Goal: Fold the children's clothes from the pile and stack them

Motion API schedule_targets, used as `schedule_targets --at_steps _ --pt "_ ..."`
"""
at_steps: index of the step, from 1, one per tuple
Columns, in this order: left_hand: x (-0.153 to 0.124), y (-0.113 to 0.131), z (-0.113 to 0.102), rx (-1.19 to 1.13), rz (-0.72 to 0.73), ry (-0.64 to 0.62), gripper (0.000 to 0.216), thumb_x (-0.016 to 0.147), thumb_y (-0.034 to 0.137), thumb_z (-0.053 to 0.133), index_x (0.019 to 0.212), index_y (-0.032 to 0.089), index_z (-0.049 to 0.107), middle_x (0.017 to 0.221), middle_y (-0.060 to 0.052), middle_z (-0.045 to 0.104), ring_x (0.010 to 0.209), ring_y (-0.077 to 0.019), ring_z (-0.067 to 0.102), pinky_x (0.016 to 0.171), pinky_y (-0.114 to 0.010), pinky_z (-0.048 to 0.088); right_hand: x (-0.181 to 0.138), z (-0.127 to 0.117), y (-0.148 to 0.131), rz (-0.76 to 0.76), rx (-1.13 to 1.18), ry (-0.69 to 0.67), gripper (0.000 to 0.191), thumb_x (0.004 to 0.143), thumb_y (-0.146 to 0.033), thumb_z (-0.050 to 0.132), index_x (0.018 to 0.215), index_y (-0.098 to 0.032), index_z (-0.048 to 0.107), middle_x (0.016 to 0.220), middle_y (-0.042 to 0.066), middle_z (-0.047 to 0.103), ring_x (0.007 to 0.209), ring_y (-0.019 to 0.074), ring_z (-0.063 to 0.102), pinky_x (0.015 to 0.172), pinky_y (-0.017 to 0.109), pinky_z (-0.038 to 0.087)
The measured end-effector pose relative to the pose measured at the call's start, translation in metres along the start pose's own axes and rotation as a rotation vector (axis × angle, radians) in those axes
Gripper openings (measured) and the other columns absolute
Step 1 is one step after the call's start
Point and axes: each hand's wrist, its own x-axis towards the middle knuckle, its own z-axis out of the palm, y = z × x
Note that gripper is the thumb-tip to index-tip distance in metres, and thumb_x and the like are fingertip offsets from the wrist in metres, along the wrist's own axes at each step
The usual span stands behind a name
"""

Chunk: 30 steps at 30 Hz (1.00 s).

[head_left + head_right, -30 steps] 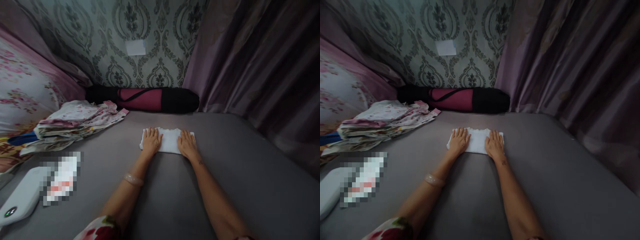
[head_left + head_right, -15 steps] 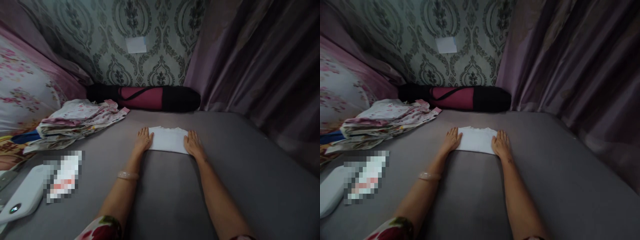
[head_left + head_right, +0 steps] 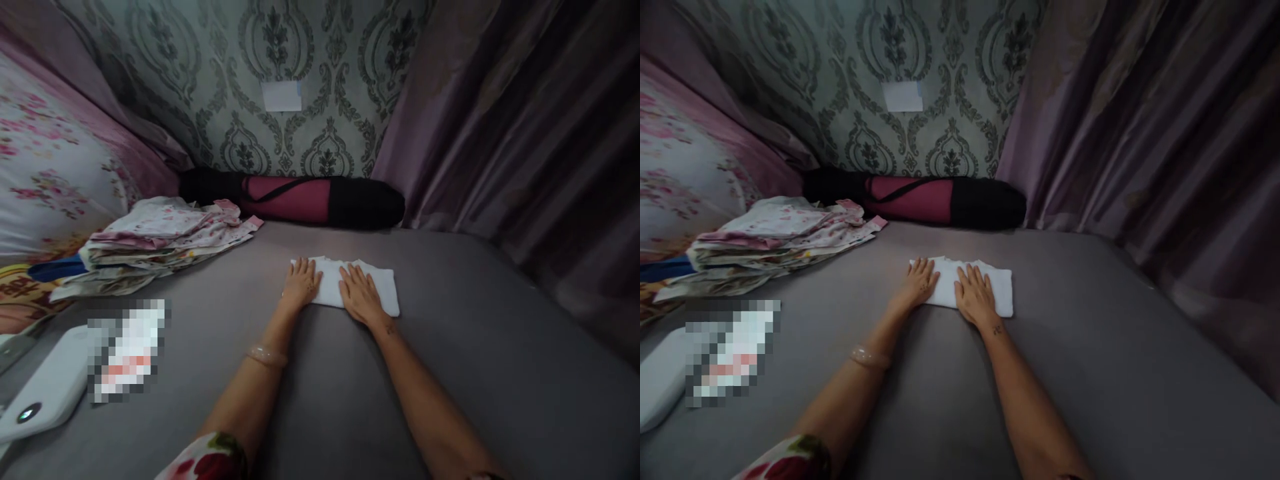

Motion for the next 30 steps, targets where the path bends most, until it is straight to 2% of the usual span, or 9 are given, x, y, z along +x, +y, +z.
schedule_targets --at_steps 3,5,8,10,14,17,22,27,30 --pt "0.002 -0.004 0.006 -0.059 0.013 -0.050 0.057 0.097 0.044 0.023 0.143 0.013 0.036 0.152 -0.014 0.032 0.142 -0.0297 0.022 0.114 -0.050 0.019 0.001 0.001 -0.004 0.030 -0.001 -0.065 0.053 0.098 -0.036 0.022 0.148 -0.018 0.031 0.155 0.007 0.027 0.143 0.0234 0.019 0.114 0.045 0.015" --pt "0.006 -0.009 0.005 -0.150 0.007 -0.037 0.052 0.097 0.041 0.025 0.139 0.015 0.041 0.149 -0.013 0.037 0.141 -0.0274 0.027 0.114 -0.048 0.020 0.006 -0.003 -0.008 0.052 -0.010 -0.086 0.053 0.098 -0.036 0.022 0.146 -0.016 0.034 0.153 0.009 0.030 0.142 0.0261 0.022 0.114 0.047 0.015" --pt "0.013 -0.019 -0.005 -0.386 -0.053 0.058 0.048 0.098 0.034 0.023 0.133 0.013 0.048 0.140 -0.013 0.050 0.133 -0.0217 0.041 0.111 -0.038 0.029 0.016 -0.007 -0.023 0.022 -0.030 -0.019 0.055 0.099 -0.038 0.021 0.144 -0.012 0.038 0.150 0.012 0.035 0.141 0.0276 0.023 0.114 0.048 0.012" --pt "0.015 -0.028 -0.011 -0.544 -0.117 0.147 0.046 0.098 0.030 0.023 0.127 0.010 0.053 0.132 -0.014 0.057 0.125 -0.0200 0.049 0.105 -0.032 0.035 0.023 -0.001 -0.036 -0.035 -0.026 0.053 0.057 0.099 -0.039 0.022 0.145 -0.009 0.036 0.150 0.012 0.035 0.142 0.0261 0.021 0.115 0.044 0.012" --pt "0.016 -0.047 -0.016 -0.728 -0.232 0.223 0.041 0.096 0.030 0.028 0.102 0.010 0.064 0.105 -0.014 0.068 0.102 -0.0226 0.061 0.090 -0.033 0.045 0.029 0.021 -0.049 -0.039 -0.013 0.088 0.058 0.098 -0.038 0.026 0.143 -0.004 0.037 0.148 0.014 0.038 0.139 0.0252 0.027 0.114 0.038 0.016" --pt "0.016 -0.058 -0.015 -0.779 -0.326 0.271 0.039 0.095 0.030 0.030 0.088 0.012 0.064 0.092 -0.014 0.069 0.090 -0.0230 0.062 0.082 -0.034 0.046 0.029 0.027 -0.050 -0.029 -0.017 0.093 0.058 0.097 -0.037 0.028 0.143 -0.003 0.038 0.148 0.014 0.038 0.139 0.0255 0.027 0.114 0.038 0.015" --pt "0.018 -0.064 -0.013 -0.848 -0.406 0.343 0.038 0.094 0.031 0.031 0.082 0.016 0.063 0.091 -0.014 0.068 0.093 -0.0234 0.062 0.081 -0.033 0.045 0.039 0.017 -0.060 0.000 -0.026 0.033 0.058 0.098 -0.038 0.025 0.140 -0.003 0.042 0.145 0.016 0.042 0.137 0.0279 0.030 0.113 0.043 0.015" --pt "0.017 -0.067 -0.014 -0.880 -0.416 0.356 0.037 0.094 0.032 0.032 0.086 0.015 0.064 0.094 -0.014 0.069 0.099 -0.0224 0.061 0.084 -0.031 0.044 0.047 0.024 -0.073 -0.027 -0.034 0.010 0.058 0.097 -0.035 0.029 0.144 -0.002 0.035 0.151 0.015 0.033 0.140 0.0249 0.024 0.114 0.038 0.013" --pt "0.017 -0.067 -0.015 -0.895 -0.436 0.351 0.037 0.094 0.031 0.032 0.087 0.015 0.064 0.096 -0.014 0.069 0.100 -0.0219 0.061 0.084 -0.030 0.044 0.050 0.025 -0.078 0.000 -0.043 -0.038 0.057 0.096 -0.033 0.030 0.143 -0.001 0.035 0.151 0.015 0.032 0.141 0.0262 0.023 0.114 0.039 0.012"
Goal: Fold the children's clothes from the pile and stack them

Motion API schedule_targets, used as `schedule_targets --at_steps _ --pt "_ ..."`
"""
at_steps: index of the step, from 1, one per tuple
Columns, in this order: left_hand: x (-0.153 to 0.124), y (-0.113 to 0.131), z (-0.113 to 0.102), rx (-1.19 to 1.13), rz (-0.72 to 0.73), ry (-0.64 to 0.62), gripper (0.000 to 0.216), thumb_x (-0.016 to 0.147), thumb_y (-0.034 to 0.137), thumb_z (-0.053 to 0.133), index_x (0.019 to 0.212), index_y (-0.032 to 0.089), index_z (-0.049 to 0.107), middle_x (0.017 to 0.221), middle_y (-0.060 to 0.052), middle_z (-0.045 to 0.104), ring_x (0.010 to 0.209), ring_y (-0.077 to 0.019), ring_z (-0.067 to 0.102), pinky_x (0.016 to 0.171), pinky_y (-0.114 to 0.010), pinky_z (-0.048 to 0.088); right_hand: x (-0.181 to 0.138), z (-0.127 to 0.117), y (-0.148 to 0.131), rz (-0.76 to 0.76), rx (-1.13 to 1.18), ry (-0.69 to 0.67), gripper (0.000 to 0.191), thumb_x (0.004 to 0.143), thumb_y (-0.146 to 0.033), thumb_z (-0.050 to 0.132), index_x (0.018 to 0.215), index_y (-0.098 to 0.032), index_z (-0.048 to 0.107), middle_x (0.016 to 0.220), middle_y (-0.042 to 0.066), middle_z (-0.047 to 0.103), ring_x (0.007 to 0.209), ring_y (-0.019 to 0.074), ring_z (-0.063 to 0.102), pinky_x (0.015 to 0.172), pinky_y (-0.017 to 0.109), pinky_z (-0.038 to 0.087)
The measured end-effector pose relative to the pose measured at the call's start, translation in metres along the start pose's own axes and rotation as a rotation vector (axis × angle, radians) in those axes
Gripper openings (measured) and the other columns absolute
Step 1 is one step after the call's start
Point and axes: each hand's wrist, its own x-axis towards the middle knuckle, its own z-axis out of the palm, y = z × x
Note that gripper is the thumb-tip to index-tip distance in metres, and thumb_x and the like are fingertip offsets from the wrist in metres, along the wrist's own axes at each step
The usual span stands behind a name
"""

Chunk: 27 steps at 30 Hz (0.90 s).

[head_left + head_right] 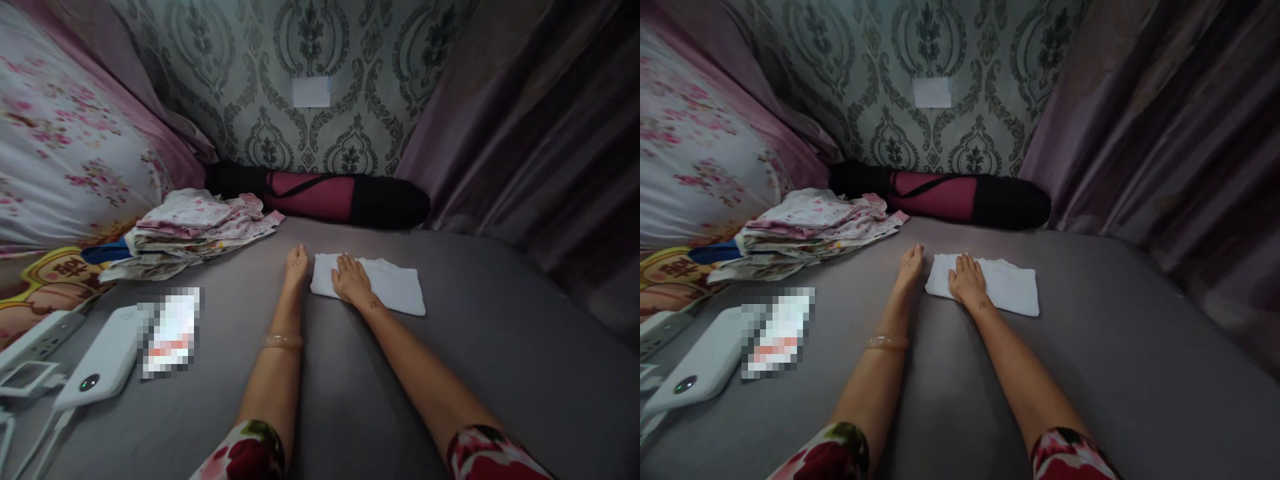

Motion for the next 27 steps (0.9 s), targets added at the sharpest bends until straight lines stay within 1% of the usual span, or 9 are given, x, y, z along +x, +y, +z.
schedule_targets --at_steps 3,5,8,12,18,20,22,25,27 --pt "0.000 0.001 0.000 -0.010 -0.013 0.013 0.037 0.094 0.030 0.031 0.087 0.014 0.064 0.097 -0.015 0.069 0.098 -0.0217 0.061 0.084 -0.031 0.045 0.005 -0.002 -0.015 -0.004 0.004 0.030 0.056 0.096 -0.032 0.029 0.141 -0.001 0.039 0.150 0.017 0.034 0.141 0.0274 0.022 0.114 0.043 0.009" --pt "0.000 0.001 0.000 -0.024 -0.016 0.018 0.037 0.094 0.029 0.032 0.088 0.013 0.065 0.097 -0.015 0.069 0.099 -0.0219 0.061 0.084 -0.031 0.045 0.008 -0.001 -0.028 -0.056 0.031 0.060 0.055 0.097 -0.033 0.027 0.142 -0.003 0.037 0.151 0.016 0.032 0.142 0.0259 0.020 0.114 0.042 0.009" --pt "0.001 0.000 -0.001 -0.047 -0.018 0.029 0.037 0.093 0.030 0.033 0.089 0.013 0.065 0.097 -0.015 0.070 0.102 -0.0226 0.061 0.086 -0.032 0.045 0.010 0.003 -0.044 -0.105 0.073 0.016 0.057 0.098 -0.036 0.024 0.145 -0.005 0.032 0.153 0.014 0.029 0.142 0.0248 0.019 0.114 0.041 0.013" --pt "0.000 0.001 0.000 -0.062 -0.011 0.033 0.034 0.092 0.031 0.036 0.084 0.014 0.065 0.092 -0.014 0.070 0.101 -0.0233 0.062 0.086 -0.032 0.046 0.012 0.002 -0.051 -0.076 0.077 -0.079 0.057 0.097 -0.035 0.026 0.145 -0.004 0.032 0.153 0.015 0.027 0.142 0.0266 0.020 0.114 0.043 0.014" --pt "-0.002 0.000 0.004 -0.063 0.058 0.030 0.035 0.091 0.032 0.036 0.078 0.014 0.064 0.083 -0.013 0.069 0.094 -0.0238 0.063 0.083 -0.033 0.048 0.013 0.006 -0.059 -0.123 0.127 -0.016 0.058 0.095 -0.030 0.030 0.145 -0.003 0.031 0.153 0.016 0.028 0.143 0.0264 0.015 0.115 0.043 0.010" --pt "-0.003 0.003 0.005 -0.058 0.096 0.029 0.036 0.091 0.033 0.035 0.078 0.015 0.063 0.081 -0.011 0.068 0.091 -0.0228 0.063 0.081 -0.032 0.048 0.014 0.006 -0.057 -0.132 0.178 -0.045 0.058 0.095 -0.031 0.031 0.146 -0.003 0.031 0.153 0.015 0.028 0.143 0.0265 0.015 0.115 0.042 0.011" --pt "-0.005 0.007 0.008 -0.030 0.128 0.012 0.036 0.091 0.033 0.035 0.079 0.015 0.063 0.080 -0.010 0.068 0.087 -0.0222 0.063 0.080 -0.032 0.048 0.014 0.002 -0.049 -0.140 0.239 -0.068 0.057 0.095 -0.030 0.028 0.147 -0.005 0.029 0.153 0.013 0.028 0.143 0.0243 0.017 0.115 0.040 0.014" --pt "-0.012 0.018 0.018 0.042 0.214 -0.051 0.033 0.092 0.030 0.037 0.087 0.014 0.065 0.087 -0.011 0.069 0.088 -0.0217 0.064 0.082 -0.032 0.048 0.006 -0.011 -0.023 -0.097 0.276 -0.003 0.056 0.097 -0.030 0.023 0.147 -0.007 0.029 0.154 0.012 0.028 0.143 0.0219 0.018 0.114 0.037 0.016" --pt "-0.021 0.025 0.029 0.110 0.285 -0.122 0.030 0.092 0.028 0.039 0.099 0.014 0.065 0.098 -0.012 0.070 0.093 -0.0221 0.064 0.086 -0.033 0.047 -0.006 -0.020 0.001 -0.027 0.230 0.057 0.056 0.096 -0.030 0.024 0.146 -0.005 0.030 0.153 0.013 0.029 0.143 0.0234 0.017 0.115 0.040 0.012"
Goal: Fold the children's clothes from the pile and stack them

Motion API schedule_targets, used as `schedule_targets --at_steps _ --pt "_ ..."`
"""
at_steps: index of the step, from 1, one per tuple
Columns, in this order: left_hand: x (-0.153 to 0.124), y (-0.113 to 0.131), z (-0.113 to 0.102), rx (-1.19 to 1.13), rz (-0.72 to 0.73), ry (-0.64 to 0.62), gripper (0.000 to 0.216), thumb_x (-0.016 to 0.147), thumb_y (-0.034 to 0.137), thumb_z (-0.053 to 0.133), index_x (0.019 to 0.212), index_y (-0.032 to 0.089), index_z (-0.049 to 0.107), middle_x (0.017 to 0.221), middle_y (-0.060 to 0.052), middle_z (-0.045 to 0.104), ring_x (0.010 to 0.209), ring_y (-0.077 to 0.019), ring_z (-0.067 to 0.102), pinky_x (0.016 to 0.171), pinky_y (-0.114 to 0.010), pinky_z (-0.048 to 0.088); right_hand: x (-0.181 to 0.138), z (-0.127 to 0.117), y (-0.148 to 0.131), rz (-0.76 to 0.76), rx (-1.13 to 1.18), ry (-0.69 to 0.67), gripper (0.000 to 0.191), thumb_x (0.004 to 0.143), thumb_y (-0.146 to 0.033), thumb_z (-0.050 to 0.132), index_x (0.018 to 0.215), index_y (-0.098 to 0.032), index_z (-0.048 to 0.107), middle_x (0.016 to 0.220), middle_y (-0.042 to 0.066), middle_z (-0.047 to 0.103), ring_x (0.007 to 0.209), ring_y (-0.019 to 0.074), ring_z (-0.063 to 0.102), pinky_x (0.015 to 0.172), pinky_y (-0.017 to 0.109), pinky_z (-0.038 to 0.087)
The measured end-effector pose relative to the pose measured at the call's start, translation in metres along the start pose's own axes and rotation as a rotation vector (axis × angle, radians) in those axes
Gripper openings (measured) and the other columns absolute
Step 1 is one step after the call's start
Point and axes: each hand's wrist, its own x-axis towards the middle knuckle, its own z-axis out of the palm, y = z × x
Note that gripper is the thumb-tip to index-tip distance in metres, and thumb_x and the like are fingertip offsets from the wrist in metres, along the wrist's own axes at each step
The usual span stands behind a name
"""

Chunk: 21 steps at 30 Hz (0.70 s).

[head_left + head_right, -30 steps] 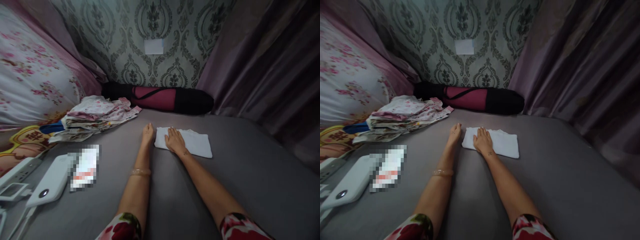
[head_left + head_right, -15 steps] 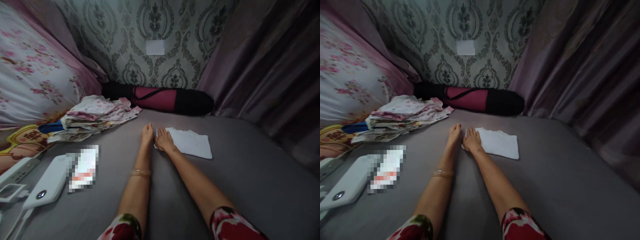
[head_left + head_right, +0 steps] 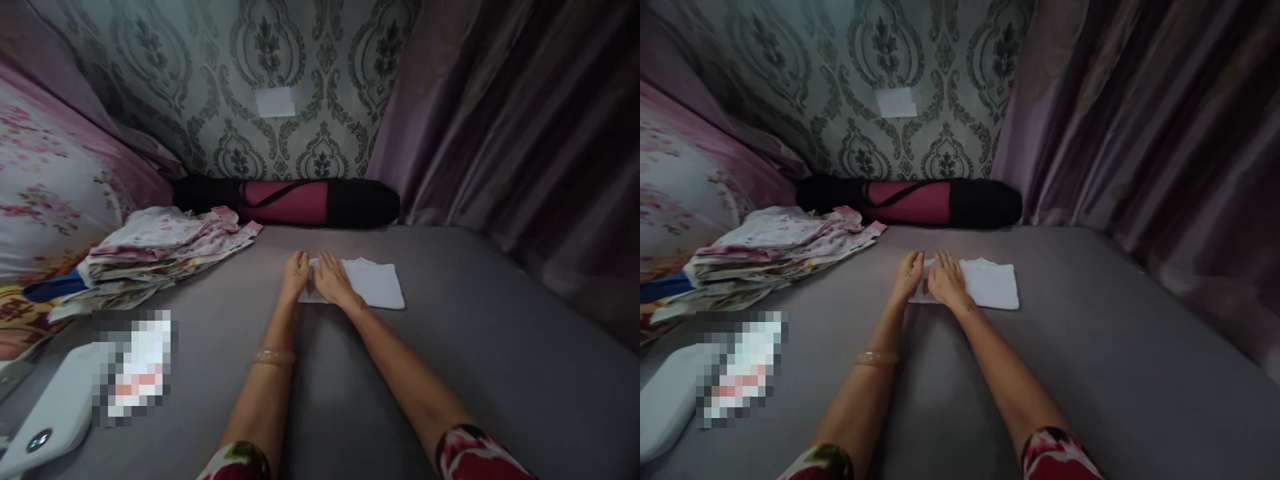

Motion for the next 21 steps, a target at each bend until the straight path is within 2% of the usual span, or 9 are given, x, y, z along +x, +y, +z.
schedule_targets --at_steps 3,6,9,11,14,18,21 --pt "-0.013 0.013 0.018 0.109 0.155 -0.176 0.031 0.092 0.026 0.043 0.114 0.014 0.061 0.114 -0.014 0.066 0.108 -0.0227 0.060 0.095 -0.034 0.044 -0.020 -0.016 0.032 0.077 -0.101 0.009 0.056 0.097 -0.031 0.024 0.146 -0.007 0.032 0.152 0.012 0.031 0.143 0.0249 0.017 0.115 0.046 0.006" --pt "-0.028 0.022 0.032 0.285 0.291 -0.334 0.037 0.093 0.025 0.041 0.127 0.014 0.054 0.134 -0.014 0.055 0.131 -0.0243 0.044 0.109 -0.040 0.031 -0.034 -0.020 0.054 0.097 -0.159 -0.041 0.055 0.097 -0.032 0.023 0.146 -0.010 0.032 0.153 0.010 0.029 0.143 0.0241 0.016 0.115 0.049 0.007" --pt "-0.037 0.026 0.039 0.475 0.280 -0.437 0.045 0.097 0.031 0.034 0.137 0.015 0.045 0.149 -0.013 0.038 0.141 -0.0277 0.026 0.114 -0.049 0.018 -0.038 -0.016 0.061 0.103 -0.156 -0.065 0.054 0.097 -0.031 0.023 0.147 -0.012 0.032 0.153 0.008 0.030 0.143 0.0231 0.017 0.115 0.047 0.009" --pt "-0.039 0.028 0.039 0.541 0.262 -0.487 0.048 0.098 0.035 0.029 0.141 0.016 0.041 0.152 -0.011 0.032 0.142 -0.0281 0.023 0.115 -0.049 0.016 -0.036 -0.015 0.063 0.110 -0.130 -0.071 0.054 0.096 -0.031 0.024 0.147 -0.013 0.033 0.153 0.007 0.030 0.143 0.0229 0.018 0.115 0.046 0.010" --pt "-0.037 0.028 0.037 0.584 0.268 -0.486 0.050 0.099 0.039 0.026 0.142 0.017 0.040 0.152 -0.011 0.033 0.142 -0.0263 0.025 0.114 -0.047 0.019 -0.035 -0.017 0.070 0.119 -0.086 -0.070 0.054 0.097 -0.032 0.022 0.146 -0.011 0.033 0.152 0.007 0.032 0.142 0.0218 0.020 0.115 0.043 0.013" --pt "-0.031 0.021 0.035 0.653 0.240 -0.349 0.053 0.098 0.041 0.024 0.142 0.015 0.039 0.150 -0.014 0.035 0.141 -0.0266 0.027 0.115 -0.048 0.017 -0.038 -0.018 0.085 0.178 -0.142 0.044 0.056 0.098 -0.034 0.020 0.146 -0.006 0.032 0.152 0.011 0.032 0.142 0.0235 0.020 0.115 0.043 0.010" --pt "-0.028 0.015 0.035 0.695 0.166 -0.377 0.055 0.098 0.043 0.026 0.143 0.013 0.037 0.151 -0.017 0.033 0.141 -0.0294 0.024 0.114 -0.050 0.016 -0.041 -0.016 0.092 0.197 -0.184 0.031 0.056 0.097 -0.032 0.022 0.145 -0.005 0.033 0.152 0.012 0.031 0.141 0.0238 0.022 0.115 0.043 0.011"
